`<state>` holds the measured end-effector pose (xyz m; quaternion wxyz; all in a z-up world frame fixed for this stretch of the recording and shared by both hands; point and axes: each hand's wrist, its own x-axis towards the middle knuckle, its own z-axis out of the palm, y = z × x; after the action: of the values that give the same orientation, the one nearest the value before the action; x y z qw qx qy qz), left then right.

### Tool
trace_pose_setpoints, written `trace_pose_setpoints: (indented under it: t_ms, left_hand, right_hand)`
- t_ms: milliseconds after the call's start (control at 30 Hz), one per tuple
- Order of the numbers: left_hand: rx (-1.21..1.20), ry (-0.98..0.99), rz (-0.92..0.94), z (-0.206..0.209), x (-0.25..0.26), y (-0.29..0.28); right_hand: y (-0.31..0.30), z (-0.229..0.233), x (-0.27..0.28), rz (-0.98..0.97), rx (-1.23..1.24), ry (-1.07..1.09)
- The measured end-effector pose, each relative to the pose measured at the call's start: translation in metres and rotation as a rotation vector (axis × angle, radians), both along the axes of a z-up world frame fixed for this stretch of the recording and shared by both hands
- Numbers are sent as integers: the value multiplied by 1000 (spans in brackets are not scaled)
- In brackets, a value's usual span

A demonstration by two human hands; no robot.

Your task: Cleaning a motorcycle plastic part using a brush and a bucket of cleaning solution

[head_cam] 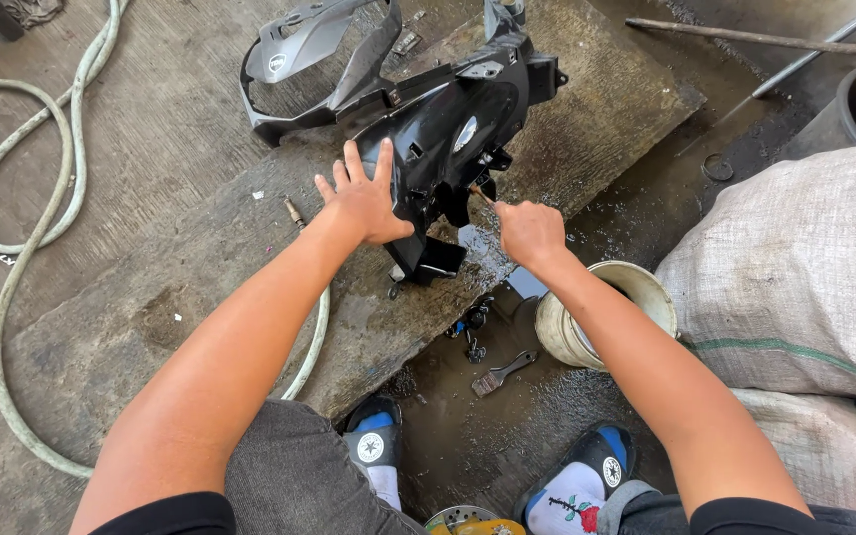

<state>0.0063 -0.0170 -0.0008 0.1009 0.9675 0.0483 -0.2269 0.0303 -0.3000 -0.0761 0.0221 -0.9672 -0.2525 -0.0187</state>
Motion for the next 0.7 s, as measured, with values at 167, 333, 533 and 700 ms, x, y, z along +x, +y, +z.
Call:
trace_pose_setpoints:
  t_ms: [167,333,533,700]
  left_hand:
    - [40,6,-23,4,1,-14]
    - [41,15,-17,1,1,-15]
    - [45,5,-37,11,-5,-22]
    - [30,-5,-8,2,-3,-11]
  right_hand:
    - [-2,-26,15,-427,521,502]
    - [-10,3,2,-411,430,505]
    - [-15,12,3,101,-188,-88]
    - [-37,-33,20,-425,255,414]
